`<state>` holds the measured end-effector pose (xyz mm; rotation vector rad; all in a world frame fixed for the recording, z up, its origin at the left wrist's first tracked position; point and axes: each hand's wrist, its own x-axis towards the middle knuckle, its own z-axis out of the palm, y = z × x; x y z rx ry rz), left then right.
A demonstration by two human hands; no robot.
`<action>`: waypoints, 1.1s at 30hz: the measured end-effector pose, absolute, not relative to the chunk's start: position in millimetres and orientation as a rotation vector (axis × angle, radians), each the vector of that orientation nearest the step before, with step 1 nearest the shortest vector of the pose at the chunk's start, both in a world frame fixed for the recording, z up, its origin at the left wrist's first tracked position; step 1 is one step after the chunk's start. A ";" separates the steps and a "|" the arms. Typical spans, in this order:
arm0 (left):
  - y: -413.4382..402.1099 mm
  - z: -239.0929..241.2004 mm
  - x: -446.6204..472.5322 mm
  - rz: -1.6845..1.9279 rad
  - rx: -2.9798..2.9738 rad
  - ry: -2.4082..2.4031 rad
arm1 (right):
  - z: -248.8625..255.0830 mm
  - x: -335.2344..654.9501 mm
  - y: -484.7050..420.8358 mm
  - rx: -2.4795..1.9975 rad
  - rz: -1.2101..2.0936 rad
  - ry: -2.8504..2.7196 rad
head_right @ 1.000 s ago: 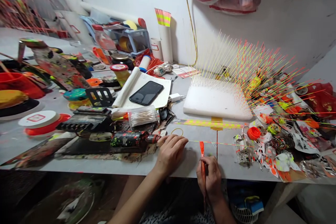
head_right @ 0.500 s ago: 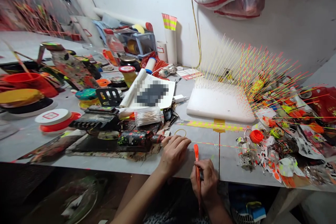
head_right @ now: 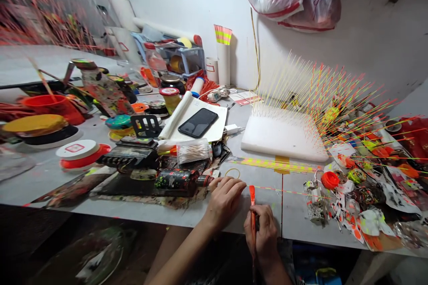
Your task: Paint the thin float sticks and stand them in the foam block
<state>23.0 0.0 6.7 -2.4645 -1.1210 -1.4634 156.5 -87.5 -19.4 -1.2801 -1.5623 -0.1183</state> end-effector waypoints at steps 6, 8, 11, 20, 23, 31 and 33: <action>0.1 6.9 22.7 -1.475 -2.465 -1.113 | -14.2 156.6 -87.9 -1.259 -0.140 -1.560; -0.4 6.9 23.2 -1.476 -2.466 -1.114 | -12.3 156.8 -89.8 -1.251 -0.136 -1.558; -0.8 7.2 23.3 -1.484 -2.465 -1.115 | -9.3 156.7 -93.4 -1.212 -0.101 -1.584; 3.9 6.9 -0.4 -1.375 -2.431 -1.152 | -6.1 145.9 -93.4 -1.102 -0.060 -1.639; 4.4 5.5 -7.0 -1.383 -2.393 -1.165 | -8.8 138.8 -89.6 -1.129 -0.050 -1.635; 2.5 3.8 -5.8 -1.442 -2.365 -1.162 | -19.2 135.5 -83.4 -1.176 -0.031 -1.667; 2.5 4.1 -5.6 -1.448 -2.362 -1.162 | -21.3 136.4 -82.9 -1.184 -0.039 -1.668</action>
